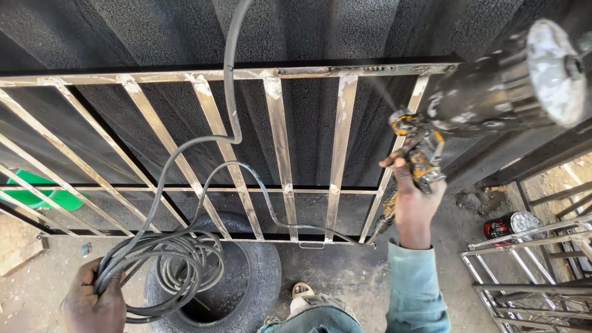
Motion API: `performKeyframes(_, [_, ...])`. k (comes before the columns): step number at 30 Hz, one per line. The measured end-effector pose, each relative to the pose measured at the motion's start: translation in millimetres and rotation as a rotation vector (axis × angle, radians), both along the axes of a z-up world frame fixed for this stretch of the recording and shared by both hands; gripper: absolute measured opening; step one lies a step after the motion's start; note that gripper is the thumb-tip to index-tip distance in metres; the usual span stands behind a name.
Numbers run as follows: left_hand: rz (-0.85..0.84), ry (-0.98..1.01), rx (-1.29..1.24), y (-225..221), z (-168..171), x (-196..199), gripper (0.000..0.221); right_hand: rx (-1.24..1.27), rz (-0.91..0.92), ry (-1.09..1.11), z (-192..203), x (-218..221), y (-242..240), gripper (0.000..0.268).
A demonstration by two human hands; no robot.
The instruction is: Spray painting a metal gate using a pneumatic spray gun while managing the air hose.
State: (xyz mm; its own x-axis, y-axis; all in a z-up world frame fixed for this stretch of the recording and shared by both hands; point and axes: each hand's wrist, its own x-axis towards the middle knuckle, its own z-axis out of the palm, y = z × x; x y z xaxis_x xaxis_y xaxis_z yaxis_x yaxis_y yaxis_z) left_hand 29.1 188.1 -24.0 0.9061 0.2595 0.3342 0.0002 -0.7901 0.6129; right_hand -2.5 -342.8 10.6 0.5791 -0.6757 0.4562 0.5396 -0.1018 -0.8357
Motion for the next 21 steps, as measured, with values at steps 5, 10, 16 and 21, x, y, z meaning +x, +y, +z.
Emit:
performKeyframes(5, [0.009, -0.018, 0.023, 4.3, -8.2, 1.8, 0.016, 0.109, -0.084, -0.077, -10.9, -3.8, -29.4, 0.021])
performKeyframes(10, [-0.039, -0.025, -0.029, -4.5, 0.1, 2.1, 0.021, 0.12, -0.261, -0.058, -8.8, -11.1, -48.2, 0.018])
performKeyframes(16, [-0.052, -0.015, -0.059, -0.5, -7.9, 6.7, 0.023, 0.092, -0.402, -0.11, -11.5, -10.2, -43.9, 0.025])
performKeyframes(21, [0.007, 0.029, 0.019, -0.9, -9.5, 8.7, 0.026, -0.115, -0.513, 0.083, -19.8, -10.5, -23.2, 0.03])
